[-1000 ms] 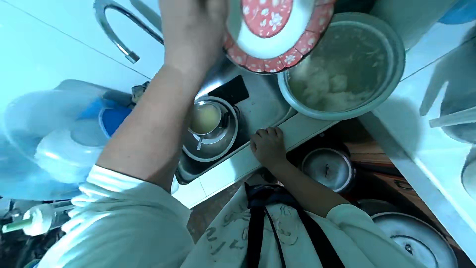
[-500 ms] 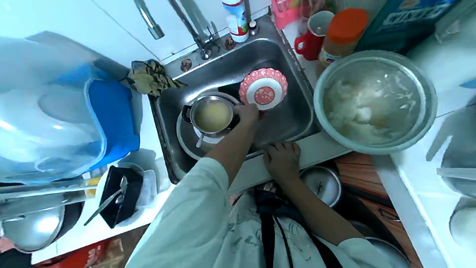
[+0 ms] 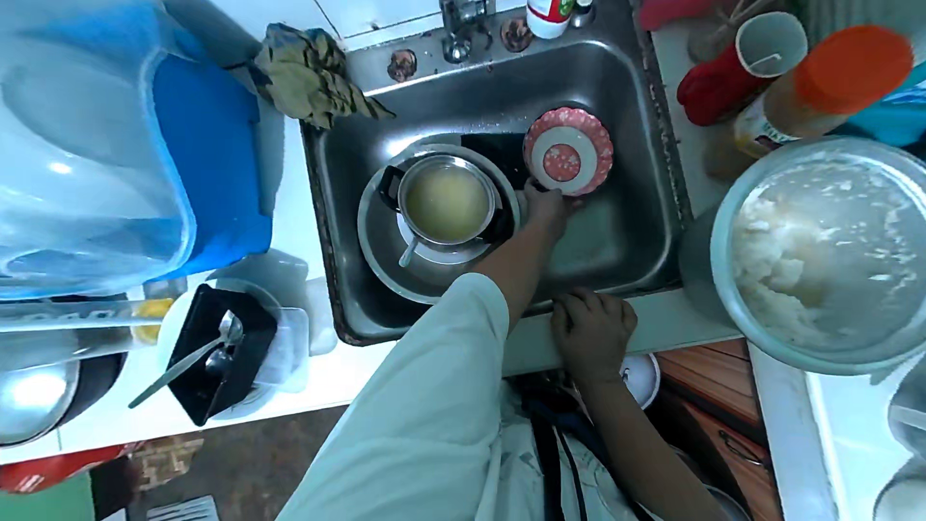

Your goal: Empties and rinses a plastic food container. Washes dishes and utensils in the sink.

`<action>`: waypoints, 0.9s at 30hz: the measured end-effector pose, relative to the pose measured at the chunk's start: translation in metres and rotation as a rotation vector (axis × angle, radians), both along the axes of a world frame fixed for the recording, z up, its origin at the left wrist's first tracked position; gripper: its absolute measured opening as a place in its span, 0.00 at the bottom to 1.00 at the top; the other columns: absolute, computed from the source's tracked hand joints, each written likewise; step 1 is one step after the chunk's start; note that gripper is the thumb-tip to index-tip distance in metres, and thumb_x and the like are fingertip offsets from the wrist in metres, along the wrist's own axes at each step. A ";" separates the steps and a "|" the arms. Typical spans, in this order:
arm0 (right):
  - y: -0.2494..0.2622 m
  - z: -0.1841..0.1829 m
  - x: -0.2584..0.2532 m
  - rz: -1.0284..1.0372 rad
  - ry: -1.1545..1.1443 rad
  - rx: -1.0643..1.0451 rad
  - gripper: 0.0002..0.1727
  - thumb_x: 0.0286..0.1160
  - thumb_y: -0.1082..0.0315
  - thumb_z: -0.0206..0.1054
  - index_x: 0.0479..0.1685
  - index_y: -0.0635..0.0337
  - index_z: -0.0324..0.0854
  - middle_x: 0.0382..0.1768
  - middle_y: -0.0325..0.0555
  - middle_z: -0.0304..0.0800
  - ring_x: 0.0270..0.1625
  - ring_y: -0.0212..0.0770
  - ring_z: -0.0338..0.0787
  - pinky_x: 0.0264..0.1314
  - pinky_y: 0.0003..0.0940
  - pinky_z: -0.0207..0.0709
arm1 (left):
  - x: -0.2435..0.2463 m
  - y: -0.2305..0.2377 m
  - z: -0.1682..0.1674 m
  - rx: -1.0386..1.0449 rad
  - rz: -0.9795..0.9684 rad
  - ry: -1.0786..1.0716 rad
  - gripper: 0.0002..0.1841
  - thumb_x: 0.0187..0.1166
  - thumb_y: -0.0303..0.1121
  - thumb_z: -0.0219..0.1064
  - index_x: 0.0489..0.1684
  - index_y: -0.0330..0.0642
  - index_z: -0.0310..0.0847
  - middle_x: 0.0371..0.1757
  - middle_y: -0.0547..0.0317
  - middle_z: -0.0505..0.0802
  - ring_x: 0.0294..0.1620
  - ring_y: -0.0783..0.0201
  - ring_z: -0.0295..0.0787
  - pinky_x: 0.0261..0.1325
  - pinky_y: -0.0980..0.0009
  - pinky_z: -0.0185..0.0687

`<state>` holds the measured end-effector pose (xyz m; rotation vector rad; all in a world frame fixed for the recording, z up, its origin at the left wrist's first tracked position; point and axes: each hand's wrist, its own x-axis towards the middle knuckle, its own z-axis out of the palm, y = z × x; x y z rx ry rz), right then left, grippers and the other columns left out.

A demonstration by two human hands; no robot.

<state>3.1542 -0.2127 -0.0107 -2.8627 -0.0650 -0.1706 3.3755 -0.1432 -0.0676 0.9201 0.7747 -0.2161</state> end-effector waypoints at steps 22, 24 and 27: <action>0.002 0.003 -0.002 -0.011 0.031 0.001 0.21 0.85 0.52 0.51 0.52 0.38 0.94 0.60 0.34 0.93 0.67 0.49 0.86 0.78 0.60 0.62 | -0.028 0.183 0.070 1.405 -1.681 0.136 0.19 0.86 0.41 0.59 0.59 0.32 0.84 0.61 0.31 0.89 0.66 0.31 0.84 0.63 0.25 0.74; 0.003 0.002 -0.002 -0.009 0.027 0.007 0.21 0.85 0.52 0.51 0.53 0.38 0.94 0.60 0.35 0.93 0.67 0.49 0.86 0.78 0.60 0.62 | -0.028 0.182 0.074 1.402 -1.708 0.121 0.18 0.86 0.39 0.59 0.56 0.31 0.86 0.61 0.31 0.89 0.67 0.31 0.84 0.64 0.25 0.73; 0.003 0.002 -0.002 -0.019 0.023 0.018 0.21 0.85 0.52 0.51 0.52 0.40 0.94 0.60 0.36 0.93 0.66 0.49 0.86 0.77 0.60 0.62 | -0.025 0.184 0.071 1.349 -1.742 0.042 0.16 0.84 0.31 0.60 0.64 0.33 0.83 0.64 0.31 0.88 0.68 0.31 0.83 0.66 0.26 0.73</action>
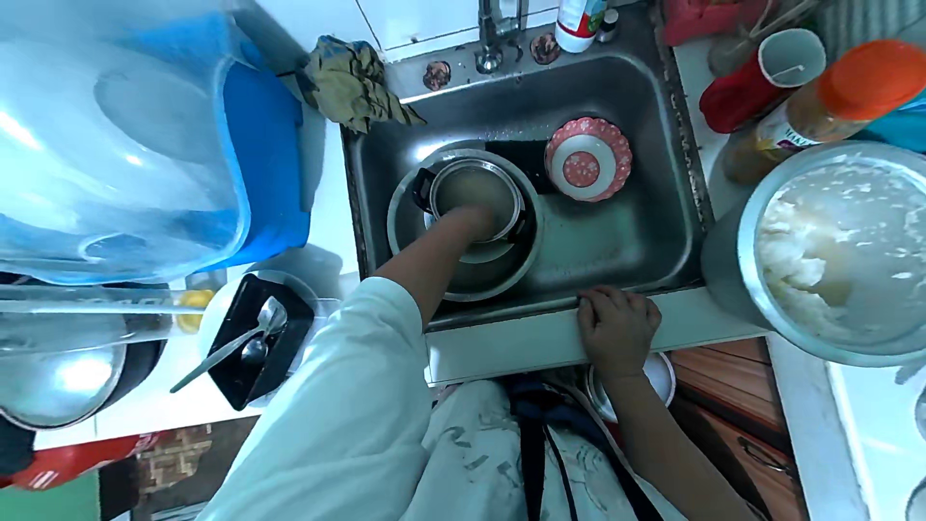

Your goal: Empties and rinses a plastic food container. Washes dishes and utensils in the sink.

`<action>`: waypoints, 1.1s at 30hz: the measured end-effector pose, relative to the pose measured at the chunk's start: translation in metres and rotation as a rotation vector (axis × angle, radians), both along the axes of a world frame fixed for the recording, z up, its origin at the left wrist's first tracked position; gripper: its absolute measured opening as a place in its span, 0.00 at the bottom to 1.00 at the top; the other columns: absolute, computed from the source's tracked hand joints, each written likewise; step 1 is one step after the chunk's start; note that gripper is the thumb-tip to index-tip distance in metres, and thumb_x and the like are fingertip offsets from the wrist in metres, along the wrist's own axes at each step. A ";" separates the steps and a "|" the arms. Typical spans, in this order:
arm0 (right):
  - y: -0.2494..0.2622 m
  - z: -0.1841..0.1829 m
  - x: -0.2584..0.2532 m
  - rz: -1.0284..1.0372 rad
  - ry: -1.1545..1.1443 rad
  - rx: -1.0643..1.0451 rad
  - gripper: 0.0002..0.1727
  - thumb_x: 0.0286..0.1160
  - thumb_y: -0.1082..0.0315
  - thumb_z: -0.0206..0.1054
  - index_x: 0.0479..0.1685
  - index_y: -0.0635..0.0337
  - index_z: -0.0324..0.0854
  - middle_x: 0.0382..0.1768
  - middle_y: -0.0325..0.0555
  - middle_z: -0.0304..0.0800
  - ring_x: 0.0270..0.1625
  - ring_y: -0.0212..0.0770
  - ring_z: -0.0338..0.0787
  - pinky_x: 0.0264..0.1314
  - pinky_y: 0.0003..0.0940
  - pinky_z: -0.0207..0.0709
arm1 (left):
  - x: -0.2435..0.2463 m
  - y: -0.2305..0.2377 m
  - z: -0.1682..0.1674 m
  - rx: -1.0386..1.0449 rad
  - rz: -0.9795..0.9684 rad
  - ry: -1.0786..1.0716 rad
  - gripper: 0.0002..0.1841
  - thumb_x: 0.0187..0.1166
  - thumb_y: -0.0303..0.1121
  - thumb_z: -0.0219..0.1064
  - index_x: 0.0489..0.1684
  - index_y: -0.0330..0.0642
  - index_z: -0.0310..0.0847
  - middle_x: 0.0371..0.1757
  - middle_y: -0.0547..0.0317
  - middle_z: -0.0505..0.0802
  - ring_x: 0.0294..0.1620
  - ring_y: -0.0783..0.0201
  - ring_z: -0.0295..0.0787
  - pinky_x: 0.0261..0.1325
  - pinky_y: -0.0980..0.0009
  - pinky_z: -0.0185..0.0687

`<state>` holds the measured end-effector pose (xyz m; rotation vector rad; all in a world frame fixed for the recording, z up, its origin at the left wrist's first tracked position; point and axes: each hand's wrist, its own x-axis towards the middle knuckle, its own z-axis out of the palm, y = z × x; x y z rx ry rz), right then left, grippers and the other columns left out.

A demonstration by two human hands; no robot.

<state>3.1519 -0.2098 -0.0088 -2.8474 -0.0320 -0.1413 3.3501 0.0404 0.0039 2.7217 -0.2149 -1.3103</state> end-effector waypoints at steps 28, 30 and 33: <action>0.000 0.000 0.001 -0.014 0.016 0.004 0.20 0.86 0.52 0.52 0.53 0.38 0.93 0.61 0.34 0.93 0.68 0.48 0.85 0.78 0.59 0.63 | 0.017 0.013 -0.016 0.067 -0.299 -0.379 0.24 0.75 0.23 0.68 0.73 0.43 0.80 0.77 0.39 0.80 0.76 0.31 0.75 0.72 0.28 0.67; 0.000 0.000 0.001 -0.015 0.016 0.006 0.20 0.86 0.52 0.53 0.53 0.38 0.93 0.61 0.34 0.93 0.68 0.49 0.85 0.77 0.59 0.63 | 0.018 0.020 -0.008 0.096 -0.316 -0.444 0.22 0.75 0.21 0.67 0.71 0.37 0.80 0.76 0.36 0.80 0.75 0.30 0.75 0.70 0.31 0.71; 0.000 0.000 0.000 -0.018 0.016 -0.001 0.20 0.86 0.51 0.52 0.53 0.37 0.93 0.61 0.33 0.93 0.68 0.48 0.85 0.78 0.58 0.63 | 0.016 0.022 0.015 0.209 -0.247 -0.384 0.23 0.76 0.21 0.67 0.72 0.30 0.76 0.73 0.31 0.80 0.73 0.30 0.78 0.67 0.36 0.78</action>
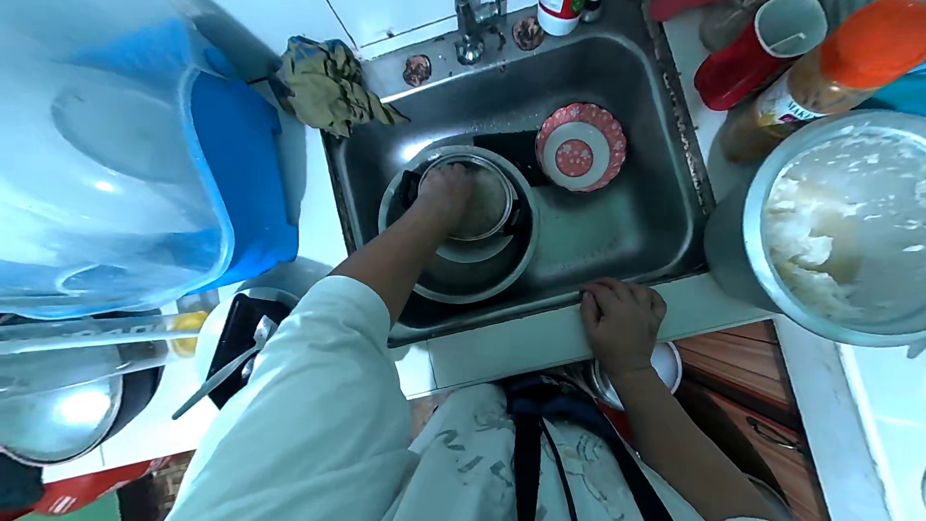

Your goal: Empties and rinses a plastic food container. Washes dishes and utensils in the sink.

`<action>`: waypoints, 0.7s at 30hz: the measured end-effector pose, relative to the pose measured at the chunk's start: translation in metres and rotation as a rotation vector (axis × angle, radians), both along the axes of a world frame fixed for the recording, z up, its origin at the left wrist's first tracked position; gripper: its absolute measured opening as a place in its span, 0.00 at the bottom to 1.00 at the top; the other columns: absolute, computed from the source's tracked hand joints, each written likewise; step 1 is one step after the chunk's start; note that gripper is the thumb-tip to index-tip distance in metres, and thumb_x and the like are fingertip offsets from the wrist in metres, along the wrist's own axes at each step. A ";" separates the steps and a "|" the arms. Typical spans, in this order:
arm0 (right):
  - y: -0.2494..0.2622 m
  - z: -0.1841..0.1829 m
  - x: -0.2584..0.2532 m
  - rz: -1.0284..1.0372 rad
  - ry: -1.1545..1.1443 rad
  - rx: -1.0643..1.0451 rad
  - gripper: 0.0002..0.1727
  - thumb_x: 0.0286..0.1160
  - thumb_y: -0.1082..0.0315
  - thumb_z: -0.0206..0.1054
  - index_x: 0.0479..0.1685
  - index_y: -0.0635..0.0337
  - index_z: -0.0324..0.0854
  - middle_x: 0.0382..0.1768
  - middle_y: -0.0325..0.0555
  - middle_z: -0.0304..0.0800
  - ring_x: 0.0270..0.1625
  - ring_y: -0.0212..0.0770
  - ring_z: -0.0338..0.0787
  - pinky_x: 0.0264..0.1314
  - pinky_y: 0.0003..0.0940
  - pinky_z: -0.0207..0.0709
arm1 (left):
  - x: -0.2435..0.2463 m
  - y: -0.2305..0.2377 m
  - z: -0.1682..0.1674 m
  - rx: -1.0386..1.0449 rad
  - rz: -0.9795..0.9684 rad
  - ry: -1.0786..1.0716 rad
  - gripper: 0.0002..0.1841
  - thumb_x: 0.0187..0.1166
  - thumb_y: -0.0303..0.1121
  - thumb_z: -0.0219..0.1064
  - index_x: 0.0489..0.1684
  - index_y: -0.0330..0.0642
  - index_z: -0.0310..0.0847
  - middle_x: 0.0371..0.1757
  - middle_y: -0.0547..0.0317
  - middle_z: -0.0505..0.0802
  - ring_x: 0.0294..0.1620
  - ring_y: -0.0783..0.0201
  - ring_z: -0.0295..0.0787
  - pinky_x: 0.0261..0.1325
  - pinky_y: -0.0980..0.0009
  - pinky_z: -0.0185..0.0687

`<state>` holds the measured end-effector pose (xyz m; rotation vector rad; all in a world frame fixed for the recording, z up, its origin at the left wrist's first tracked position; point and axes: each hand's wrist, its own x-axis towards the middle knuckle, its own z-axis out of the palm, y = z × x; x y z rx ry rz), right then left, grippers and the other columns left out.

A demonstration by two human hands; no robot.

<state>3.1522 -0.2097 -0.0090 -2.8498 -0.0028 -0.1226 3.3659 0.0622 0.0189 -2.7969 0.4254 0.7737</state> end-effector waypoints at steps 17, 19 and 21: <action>0.000 -0.001 0.000 -0.002 -0.013 -0.002 0.20 0.87 0.53 0.52 0.54 0.40 0.93 0.61 0.36 0.93 0.68 0.49 0.85 0.77 0.58 0.64 | -0.012 0.075 0.023 -0.553 0.665 -0.249 0.31 0.75 0.38 0.73 0.78 0.38 0.71 0.72 0.31 0.81 0.72 0.32 0.79 0.70 0.32 0.75; 0.001 -0.001 0.000 -0.004 -0.008 -0.007 0.20 0.87 0.52 0.52 0.54 0.39 0.93 0.60 0.36 0.93 0.68 0.49 0.85 0.77 0.58 0.64 | -0.012 0.088 0.008 -0.707 0.887 -0.107 0.32 0.79 0.47 0.72 0.78 0.40 0.71 0.66 0.34 0.86 0.61 0.39 0.88 0.61 0.38 0.83; 0.001 0.000 0.001 -0.006 -0.008 -0.007 0.20 0.86 0.52 0.52 0.54 0.39 0.93 0.61 0.36 0.93 0.68 0.49 0.85 0.77 0.59 0.63 | -0.012 0.093 -0.002 -0.850 1.047 -0.003 0.31 0.81 0.51 0.69 0.77 0.41 0.71 0.63 0.37 0.87 0.53 0.44 0.91 0.53 0.44 0.89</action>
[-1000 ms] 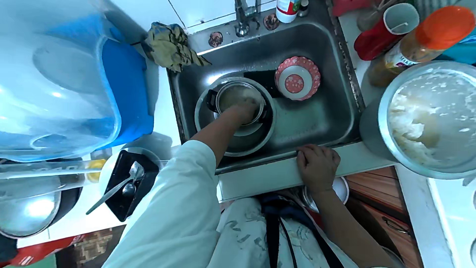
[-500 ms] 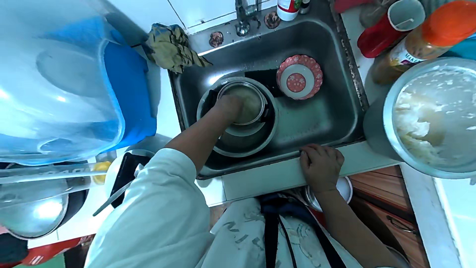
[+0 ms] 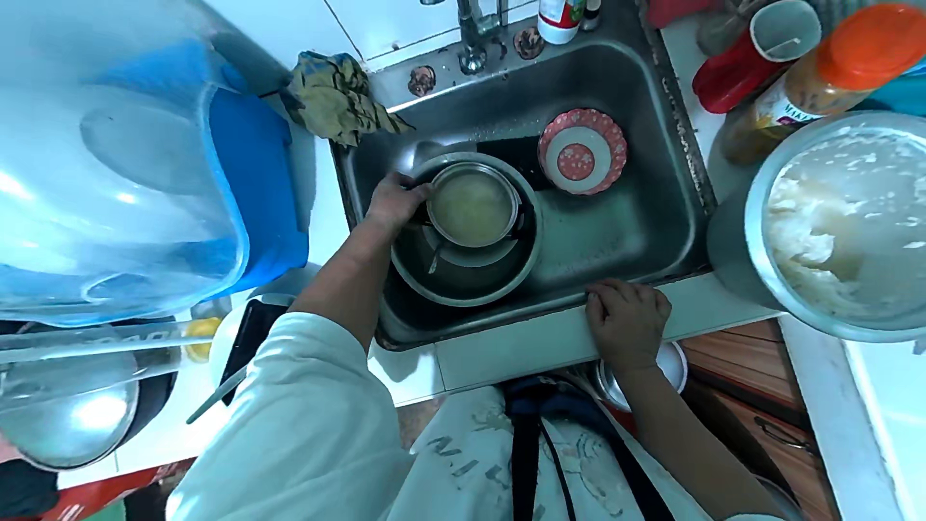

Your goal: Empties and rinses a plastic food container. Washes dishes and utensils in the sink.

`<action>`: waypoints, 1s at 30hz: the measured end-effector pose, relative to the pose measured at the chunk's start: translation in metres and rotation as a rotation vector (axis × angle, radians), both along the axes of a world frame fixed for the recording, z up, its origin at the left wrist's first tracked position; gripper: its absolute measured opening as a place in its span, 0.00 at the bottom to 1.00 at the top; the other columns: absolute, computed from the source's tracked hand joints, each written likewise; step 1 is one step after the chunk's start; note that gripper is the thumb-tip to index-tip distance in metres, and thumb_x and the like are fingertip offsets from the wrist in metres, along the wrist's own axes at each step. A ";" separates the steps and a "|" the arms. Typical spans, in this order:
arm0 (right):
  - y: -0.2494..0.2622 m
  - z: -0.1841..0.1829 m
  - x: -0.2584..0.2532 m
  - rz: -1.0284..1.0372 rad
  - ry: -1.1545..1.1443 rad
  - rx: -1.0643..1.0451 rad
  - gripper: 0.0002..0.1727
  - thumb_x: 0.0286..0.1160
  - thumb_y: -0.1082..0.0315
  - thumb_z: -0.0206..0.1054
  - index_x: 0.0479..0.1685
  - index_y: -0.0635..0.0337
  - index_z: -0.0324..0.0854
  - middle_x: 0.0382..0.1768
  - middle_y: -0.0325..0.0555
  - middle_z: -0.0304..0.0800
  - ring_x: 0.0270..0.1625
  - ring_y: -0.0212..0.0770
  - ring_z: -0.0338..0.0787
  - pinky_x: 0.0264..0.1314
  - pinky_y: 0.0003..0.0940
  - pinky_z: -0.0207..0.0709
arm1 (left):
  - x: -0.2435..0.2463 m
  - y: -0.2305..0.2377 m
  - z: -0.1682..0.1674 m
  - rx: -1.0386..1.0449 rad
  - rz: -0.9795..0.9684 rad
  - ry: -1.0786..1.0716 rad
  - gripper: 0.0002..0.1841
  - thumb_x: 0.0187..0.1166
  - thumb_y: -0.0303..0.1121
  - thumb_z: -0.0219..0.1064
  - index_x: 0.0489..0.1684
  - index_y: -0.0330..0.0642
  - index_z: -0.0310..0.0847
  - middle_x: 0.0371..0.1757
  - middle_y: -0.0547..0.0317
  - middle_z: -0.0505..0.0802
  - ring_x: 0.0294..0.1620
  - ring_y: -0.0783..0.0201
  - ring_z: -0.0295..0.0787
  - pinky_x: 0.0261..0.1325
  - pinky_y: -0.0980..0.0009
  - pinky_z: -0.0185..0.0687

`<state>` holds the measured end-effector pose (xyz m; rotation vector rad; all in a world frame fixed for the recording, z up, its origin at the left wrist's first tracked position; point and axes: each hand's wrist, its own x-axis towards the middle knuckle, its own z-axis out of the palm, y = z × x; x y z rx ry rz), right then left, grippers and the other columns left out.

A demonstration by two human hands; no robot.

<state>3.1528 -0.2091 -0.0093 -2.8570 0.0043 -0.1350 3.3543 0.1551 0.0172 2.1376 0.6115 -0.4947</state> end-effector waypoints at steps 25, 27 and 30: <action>0.001 0.002 0.001 -0.023 0.026 0.002 0.19 0.84 0.52 0.55 0.51 0.41 0.93 0.58 0.36 0.93 0.68 0.48 0.85 0.79 0.57 0.66 | -0.036 -0.028 0.012 -0.268 0.162 -0.107 0.28 0.92 0.55 0.44 0.68 0.40 0.75 0.49 0.48 0.91 0.36 0.56 0.92 0.39 0.55 0.92; 0.000 0.003 0.002 -0.023 0.042 0.009 0.19 0.85 0.51 0.54 0.51 0.40 0.93 0.58 0.35 0.93 0.68 0.46 0.85 0.80 0.55 0.66 | -0.035 -0.041 0.034 -0.304 0.143 -0.122 0.25 0.92 0.53 0.46 0.64 0.41 0.76 0.45 0.50 0.92 0.32 0.57 0.92 0.36 0.56 0.92; 0.000 0.006 0.002 -0.014 0.075 0.028 0.20 0.86 0.51 0.53 0.53 0.41 0.93 0.61 0.35 0.92 0.71 0.46 0.84 0.82 0.57 0.64 | -0.036 -0.072 0.072 -0.344 0.100 -0.142 0.22 0.93 0.49 0.45 0.62 0.43 0.76 0.45 0.53 0.91 0.33 0.58 0.92 0.36 0.58 0.92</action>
